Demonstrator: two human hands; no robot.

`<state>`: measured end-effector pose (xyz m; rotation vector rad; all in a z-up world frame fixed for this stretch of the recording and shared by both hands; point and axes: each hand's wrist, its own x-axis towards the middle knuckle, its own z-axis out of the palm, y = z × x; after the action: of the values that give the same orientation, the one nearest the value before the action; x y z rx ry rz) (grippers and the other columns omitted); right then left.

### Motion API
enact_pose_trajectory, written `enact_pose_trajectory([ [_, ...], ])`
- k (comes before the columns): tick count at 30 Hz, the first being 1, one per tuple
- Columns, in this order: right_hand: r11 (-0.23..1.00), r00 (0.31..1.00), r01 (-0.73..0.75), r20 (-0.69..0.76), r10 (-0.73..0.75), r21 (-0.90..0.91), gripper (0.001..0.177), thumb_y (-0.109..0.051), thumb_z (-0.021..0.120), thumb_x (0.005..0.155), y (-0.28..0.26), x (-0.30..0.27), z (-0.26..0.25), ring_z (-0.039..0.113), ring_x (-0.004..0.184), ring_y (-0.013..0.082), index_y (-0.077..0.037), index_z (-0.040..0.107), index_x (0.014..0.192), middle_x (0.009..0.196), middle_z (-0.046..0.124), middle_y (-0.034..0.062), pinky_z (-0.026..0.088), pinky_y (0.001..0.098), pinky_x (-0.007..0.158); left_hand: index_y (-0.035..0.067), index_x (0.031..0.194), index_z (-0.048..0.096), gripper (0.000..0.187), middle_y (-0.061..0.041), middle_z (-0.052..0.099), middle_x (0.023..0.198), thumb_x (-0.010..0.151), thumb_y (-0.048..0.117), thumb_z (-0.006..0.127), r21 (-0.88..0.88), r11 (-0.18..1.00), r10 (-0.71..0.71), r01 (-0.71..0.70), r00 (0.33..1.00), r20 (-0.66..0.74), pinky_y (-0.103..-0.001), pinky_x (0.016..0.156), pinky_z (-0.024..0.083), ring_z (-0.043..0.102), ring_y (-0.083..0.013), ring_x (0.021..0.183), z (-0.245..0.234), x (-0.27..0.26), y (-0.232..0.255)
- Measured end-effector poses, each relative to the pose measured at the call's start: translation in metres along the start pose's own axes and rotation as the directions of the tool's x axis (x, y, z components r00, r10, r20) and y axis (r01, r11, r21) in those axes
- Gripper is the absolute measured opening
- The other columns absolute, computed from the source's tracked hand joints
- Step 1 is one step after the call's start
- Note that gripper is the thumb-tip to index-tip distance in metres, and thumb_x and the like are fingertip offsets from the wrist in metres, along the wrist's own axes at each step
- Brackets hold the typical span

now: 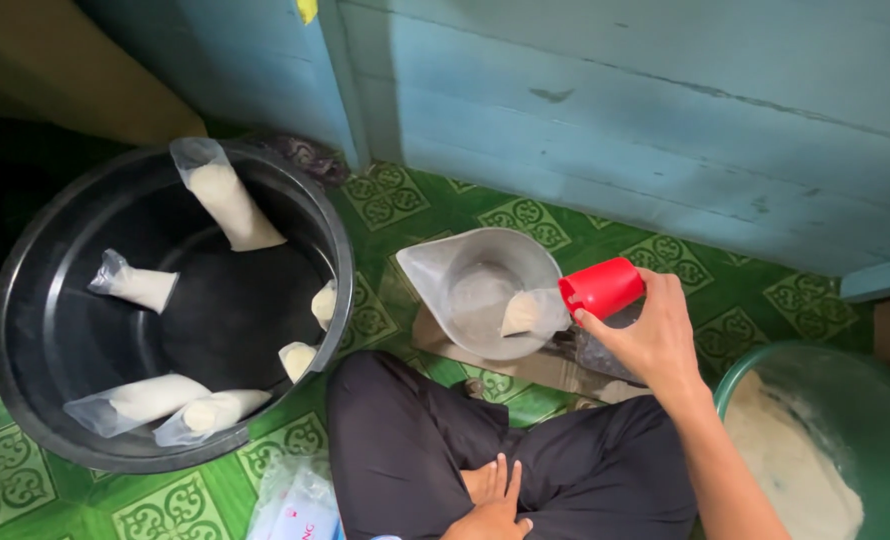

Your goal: The person scoops white powder from a bucket into small plastic bags, weighs each bag on a scale, and places them into a black basin.

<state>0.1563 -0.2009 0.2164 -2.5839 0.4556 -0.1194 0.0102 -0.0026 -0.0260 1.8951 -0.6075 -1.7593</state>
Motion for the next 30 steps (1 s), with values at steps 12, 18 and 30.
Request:
enact_pose_trajectory([
  [12, 0.998, 1.0, -0.001, -0.017, -0.001, -0.07, 0.085, -0.044, 0.085, 0.06, -0.009, 0.004, 0.012, 0.052, 0.108, 0.0278, -0.003, 0.051, 0.127, 0.114, 0.051, 0.0118, 0.048, 0.042, 0.081, 0.015, 0.151, -0.026, 0.086, -0.012, -0.039, 0.154, 0.098, 0.04, 0.036, -0.116, 0.993, 0.029, -0.029, 1.0, -0.001, -0.055, 0.119, -0.001, -0.031, -0.0357, 0.144, -0.005, -0.022, 0.01],
  [18, 0.997, 0.999, 0.018, -0.025, -0.02, -0.08, 0.085, -0.044, 0.086, 0.06, -0.007, 0.004, 0.016, 0.054, 0.106, 0.0286, -0.002, 0.05, 0.126, 0.114, 0.05, 0.0123, 0.049, 0.0423, 0.078, 0.017, 0.151, -0.027, 0.087, -0.008, -0.041, 0.153, 0.097, 0.04, 0.038, -0.135, 0.991, 0.024, -0.022, 1.0, 0.012, -0.055, 0.119, 0.0, -0.032, -0.0322, 0.145, -0.006, -0.022, 0.009],
  [30, 0.992, 0.995, 0.071, -0.059, -0.077, -0.109, 0.083, -0.043, 0.086, 0.061, -0.005, 0.005, 0.021, 0.053, 0.104, 0.0301, -0.001, 0.052, 0.124, 0.111, 0.05, 0.0136, 0.048, 0.044, 0.078, 0.012, 0.152, -0.023, 0.087, -0.014, -0.038, 0.154, 0.097, 0.036, 0.04, -0.086, 0.995, 0.034, -0.045, 0.991, -0.128, -0.046, 0.122, -0.004, -0.028, -0.0329, 0.147, 0.005, -0.023, 0.011],
])
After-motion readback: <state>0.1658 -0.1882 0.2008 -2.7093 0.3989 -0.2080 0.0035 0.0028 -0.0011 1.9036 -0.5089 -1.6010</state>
